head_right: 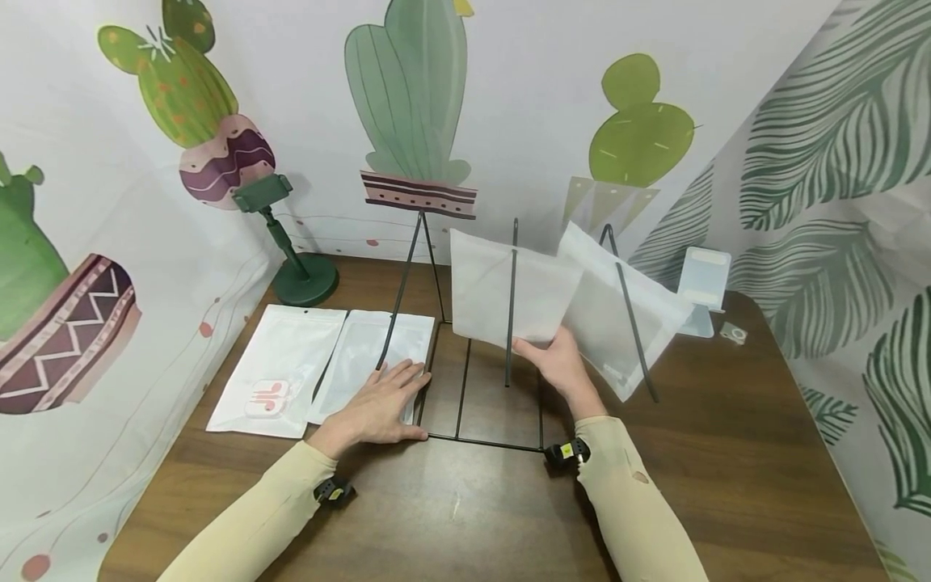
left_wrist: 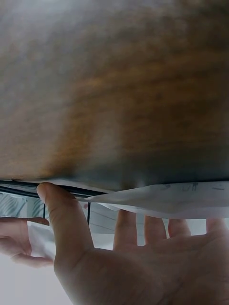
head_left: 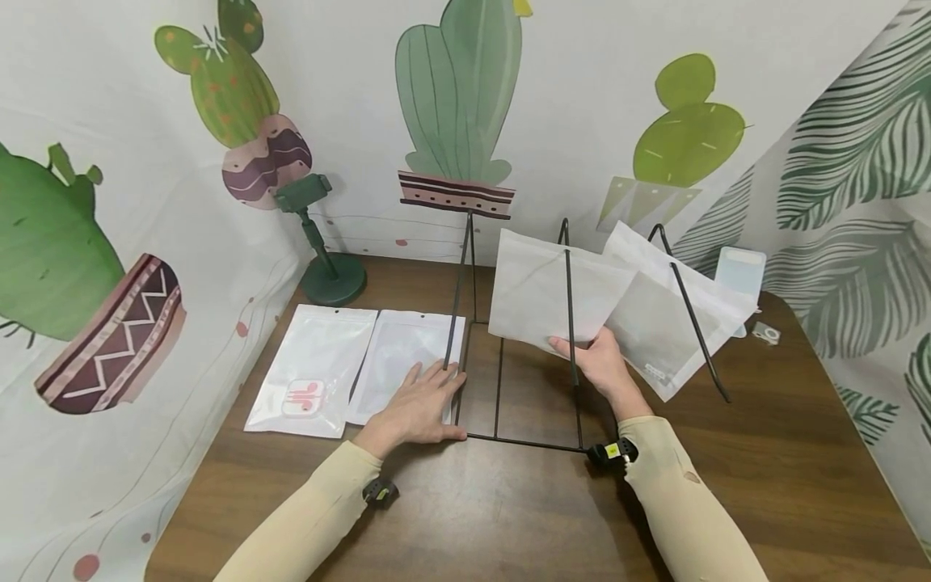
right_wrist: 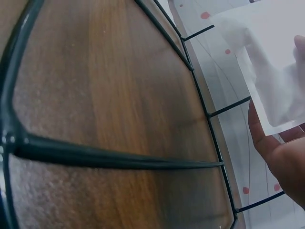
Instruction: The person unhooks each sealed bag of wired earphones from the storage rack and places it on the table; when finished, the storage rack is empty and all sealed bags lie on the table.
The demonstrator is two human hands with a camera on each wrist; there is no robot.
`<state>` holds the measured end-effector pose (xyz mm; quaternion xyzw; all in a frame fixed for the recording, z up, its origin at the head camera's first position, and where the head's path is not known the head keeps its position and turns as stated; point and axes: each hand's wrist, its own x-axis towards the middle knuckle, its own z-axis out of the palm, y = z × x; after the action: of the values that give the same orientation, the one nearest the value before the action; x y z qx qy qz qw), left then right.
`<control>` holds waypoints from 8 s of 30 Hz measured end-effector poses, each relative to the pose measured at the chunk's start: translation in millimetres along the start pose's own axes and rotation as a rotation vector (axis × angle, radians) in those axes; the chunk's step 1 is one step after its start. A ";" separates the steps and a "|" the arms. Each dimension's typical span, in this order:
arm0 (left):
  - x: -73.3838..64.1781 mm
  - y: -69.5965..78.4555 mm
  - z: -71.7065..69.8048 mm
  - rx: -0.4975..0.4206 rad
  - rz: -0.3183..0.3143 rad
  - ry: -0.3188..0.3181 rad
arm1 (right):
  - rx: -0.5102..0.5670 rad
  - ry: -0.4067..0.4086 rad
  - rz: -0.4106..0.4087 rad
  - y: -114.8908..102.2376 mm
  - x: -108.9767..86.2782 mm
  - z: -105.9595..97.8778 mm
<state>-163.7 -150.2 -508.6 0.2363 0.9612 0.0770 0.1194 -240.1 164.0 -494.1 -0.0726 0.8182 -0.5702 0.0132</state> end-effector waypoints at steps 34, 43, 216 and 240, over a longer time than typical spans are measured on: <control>1.8 -0.2 -0.6 0.004 0.000 0.005 | 0.018 -0.039 -0.053 2.2 -10.9 -3.0; 1.5 -0.5 -1.3 0.007 0.003 0.005 | 0.006 -0.061 -0.098 -0.2 -16.7 -5.8; 3.7 -1.1 2.1 0.014 -0.002 0.014 | -0.257 -0.121 -0.366 -17.2 -88.2 -9.2; 3.7 -1.9 4.1 -0.003 -0.002 0.013 | -0.118 -0.175 -0.445 -39.5 -96.4 -10.7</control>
<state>-166.7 -149.7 -513.7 0.2346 0.9621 0.0800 0.1136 -141.7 173.5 -459.4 -0.3008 0.8096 -0.5018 -0.0465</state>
